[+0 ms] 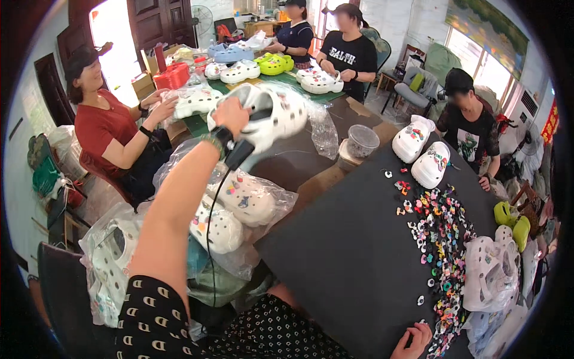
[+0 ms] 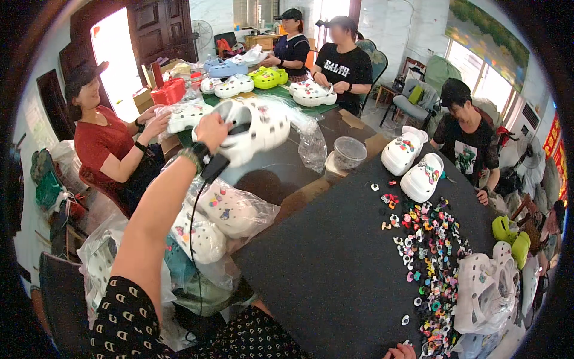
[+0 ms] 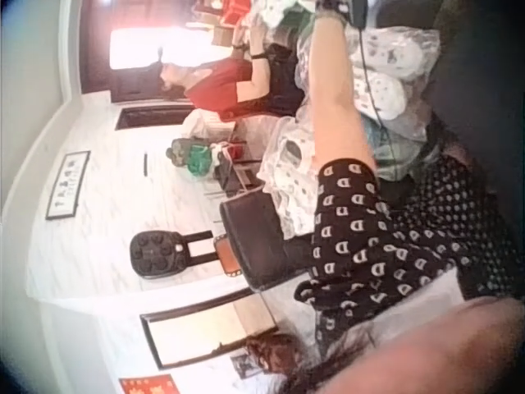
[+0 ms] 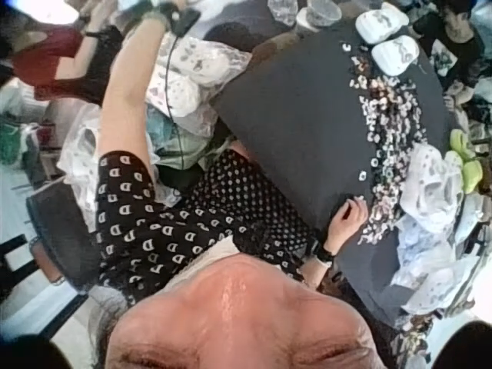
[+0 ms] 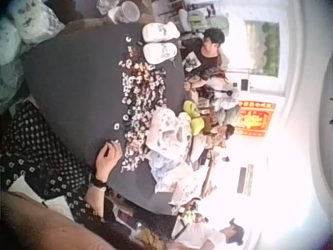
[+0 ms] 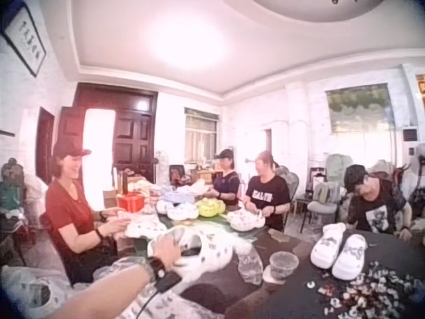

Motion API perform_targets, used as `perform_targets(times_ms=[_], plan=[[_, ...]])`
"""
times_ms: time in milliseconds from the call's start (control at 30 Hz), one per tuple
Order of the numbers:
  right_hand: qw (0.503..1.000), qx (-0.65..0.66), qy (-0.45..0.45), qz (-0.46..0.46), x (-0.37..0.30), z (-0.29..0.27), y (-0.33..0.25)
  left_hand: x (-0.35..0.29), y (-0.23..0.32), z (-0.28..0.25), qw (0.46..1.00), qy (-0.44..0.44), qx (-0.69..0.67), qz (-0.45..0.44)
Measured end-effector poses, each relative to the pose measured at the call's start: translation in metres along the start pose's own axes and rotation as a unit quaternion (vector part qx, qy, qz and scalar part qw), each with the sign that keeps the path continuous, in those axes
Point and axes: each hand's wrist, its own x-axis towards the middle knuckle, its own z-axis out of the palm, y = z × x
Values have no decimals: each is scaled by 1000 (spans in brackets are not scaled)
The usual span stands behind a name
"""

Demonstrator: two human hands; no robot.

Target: Manually attaching decorative charms to clog-style shoes.

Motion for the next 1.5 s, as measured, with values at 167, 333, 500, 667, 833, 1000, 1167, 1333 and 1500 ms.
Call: perform_targets(times_ms=[167, 333, 500, 667, 833, 1000, 1167, 1333, 1500], plan=[[1000, -6, -10, 5, 3, 1, -3, 41, -13, 40, 990, 17, -137, 25], [1000, -20, -7, -3, -1, 5, 0, -32, -42, 34, 994, 2, -13, 106], [1000, -13, -1, -4, -2, 3, 0, -65, -95, -16, 987, -65, 150, 8], [1000, 7, 2, -11, -4, 5, 7, -74, -210, -24, 962, -194, 129, -139], [998, 58, 25, 26, -6, 10, 6, -100, -178, -45, 996, -10, 62, 68], [997, 58, 46, 9, -10, 11, 8, -111, -81, -108, 981, 28, -151, 119], [996, 71, 47, 18, -19, 11, 18, -94, -7, -147, 951, 43, -291, 94], [993, 83, 88, 9, -17, 16, 28, -77, 53, -193, 801, -48, -594, 57], [991, 89, 96, 5, -14, 17, 26, -116, 141, -226, 741, -76, -665, 55]])
